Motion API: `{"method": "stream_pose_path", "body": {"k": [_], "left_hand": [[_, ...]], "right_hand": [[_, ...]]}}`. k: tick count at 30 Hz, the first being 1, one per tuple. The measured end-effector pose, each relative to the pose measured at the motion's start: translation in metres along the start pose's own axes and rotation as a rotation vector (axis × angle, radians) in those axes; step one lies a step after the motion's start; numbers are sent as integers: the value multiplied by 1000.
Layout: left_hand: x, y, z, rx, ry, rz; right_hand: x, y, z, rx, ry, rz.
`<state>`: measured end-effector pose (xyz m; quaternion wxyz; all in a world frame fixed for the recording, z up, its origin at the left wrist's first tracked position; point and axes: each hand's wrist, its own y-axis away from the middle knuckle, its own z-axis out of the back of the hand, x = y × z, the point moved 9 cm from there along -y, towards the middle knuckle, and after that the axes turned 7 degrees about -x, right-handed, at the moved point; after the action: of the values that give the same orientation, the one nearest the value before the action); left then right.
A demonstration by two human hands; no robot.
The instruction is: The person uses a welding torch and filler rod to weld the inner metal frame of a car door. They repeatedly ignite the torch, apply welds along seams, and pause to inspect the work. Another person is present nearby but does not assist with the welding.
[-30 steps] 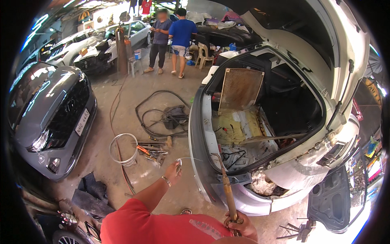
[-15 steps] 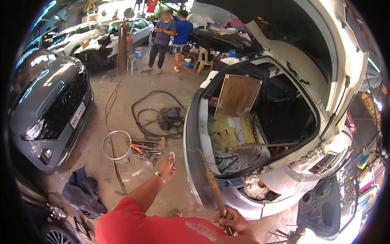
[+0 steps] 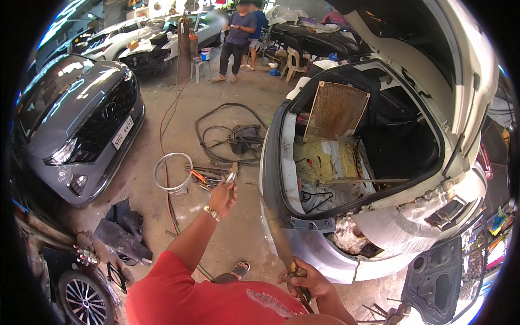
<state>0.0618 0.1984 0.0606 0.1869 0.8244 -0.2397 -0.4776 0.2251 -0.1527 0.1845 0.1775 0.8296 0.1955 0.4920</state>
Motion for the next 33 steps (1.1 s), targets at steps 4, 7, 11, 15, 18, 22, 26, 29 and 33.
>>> {"method": "stream_pose_path", "body": {"k": [4, 7, 11, 15, 18, 22, 26, 29, 33], "left_hand": [[-20, 40, -42, 108, 67, -45], [-28, 90, -66, 119, 70, -162], [-22, 160, -96, 125, 24, -263], [19, 217, -125, 180, 22, -304], [48, 244, -149, 203, -57, -319], [71, 269, -165, 195, -131, -285], [81, 293, -189, 306, -294, -281], [90, 311, -210, 385, -415, -332], [123, 336, -236, 520, -544, -293]], "right_hand": [[-6, 34, 2, 44, 172, 57], [-9, 67, 12, 43, 227, 152], [-16, 113, 33, 4, 197, 277], [-43, 155, 63, -52, 153, 300], [-52, 185, 82, -29, 63, 352], [-54, 221, 105, -86, -4, 443], [-52, 247, 112, -76, -133, 519], [-55, 255, 117, -79, -138, 550], [-64, 254, 122, -94, -96, 524]]}}
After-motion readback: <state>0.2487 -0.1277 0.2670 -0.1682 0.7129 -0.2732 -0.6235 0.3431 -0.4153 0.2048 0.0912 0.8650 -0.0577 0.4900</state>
